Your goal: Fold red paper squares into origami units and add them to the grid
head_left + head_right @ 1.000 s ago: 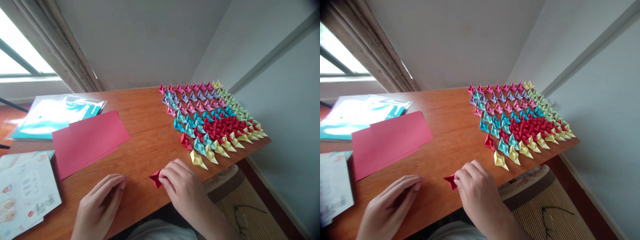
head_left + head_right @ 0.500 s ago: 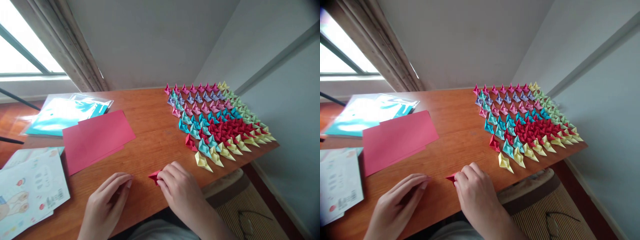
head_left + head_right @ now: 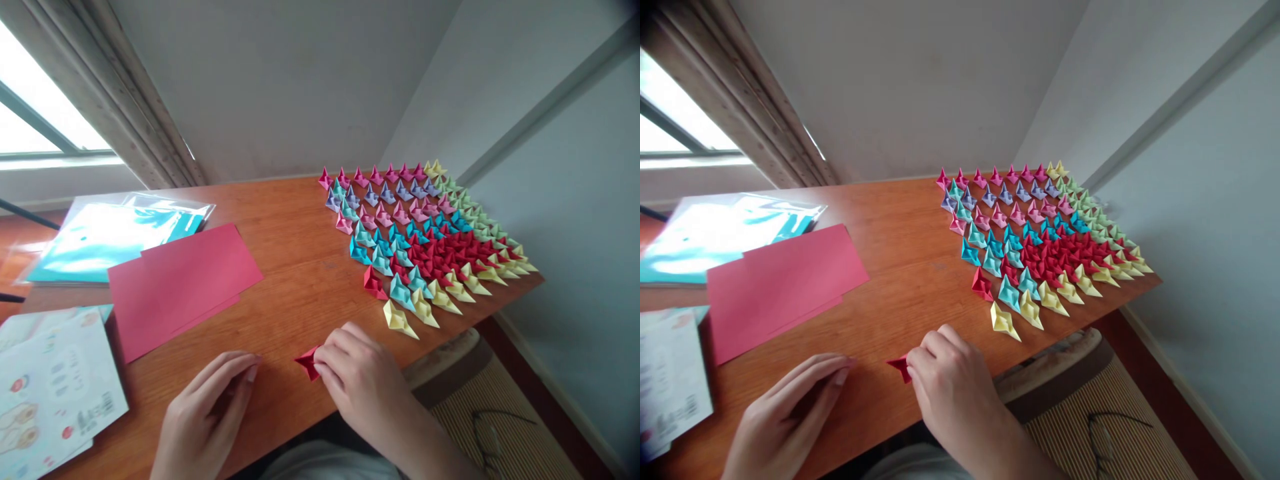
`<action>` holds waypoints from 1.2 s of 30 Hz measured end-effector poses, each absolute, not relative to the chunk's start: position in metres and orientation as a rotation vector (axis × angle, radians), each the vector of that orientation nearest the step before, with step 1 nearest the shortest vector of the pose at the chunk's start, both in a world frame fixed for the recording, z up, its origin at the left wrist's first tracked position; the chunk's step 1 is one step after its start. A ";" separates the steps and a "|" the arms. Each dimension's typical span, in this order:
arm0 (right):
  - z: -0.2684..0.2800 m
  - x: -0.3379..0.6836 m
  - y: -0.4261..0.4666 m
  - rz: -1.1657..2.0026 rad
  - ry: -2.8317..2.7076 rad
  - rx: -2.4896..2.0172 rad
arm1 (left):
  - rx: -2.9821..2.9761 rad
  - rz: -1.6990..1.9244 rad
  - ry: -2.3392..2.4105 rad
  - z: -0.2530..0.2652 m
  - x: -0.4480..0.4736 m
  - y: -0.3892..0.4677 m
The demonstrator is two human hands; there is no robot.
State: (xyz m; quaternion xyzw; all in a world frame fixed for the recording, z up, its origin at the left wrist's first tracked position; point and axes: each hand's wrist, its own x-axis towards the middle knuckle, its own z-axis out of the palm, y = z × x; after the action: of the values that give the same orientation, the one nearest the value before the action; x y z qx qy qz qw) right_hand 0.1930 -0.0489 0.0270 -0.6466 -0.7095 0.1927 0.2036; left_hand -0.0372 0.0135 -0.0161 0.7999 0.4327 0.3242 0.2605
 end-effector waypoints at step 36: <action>0.003 0.574 0.035 -0.307 -0.965 -2.605 | 2.316 0.851 1.229 -0.020 -0.039 0.016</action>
State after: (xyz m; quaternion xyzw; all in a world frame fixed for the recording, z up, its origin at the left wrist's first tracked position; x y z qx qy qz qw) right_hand 0.5740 0.0348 0.0033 -0.9181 -0.3400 -0.1083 0.1724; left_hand -0.0392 0.0160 -0.0204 0.8247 0.4375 0.3029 0.1913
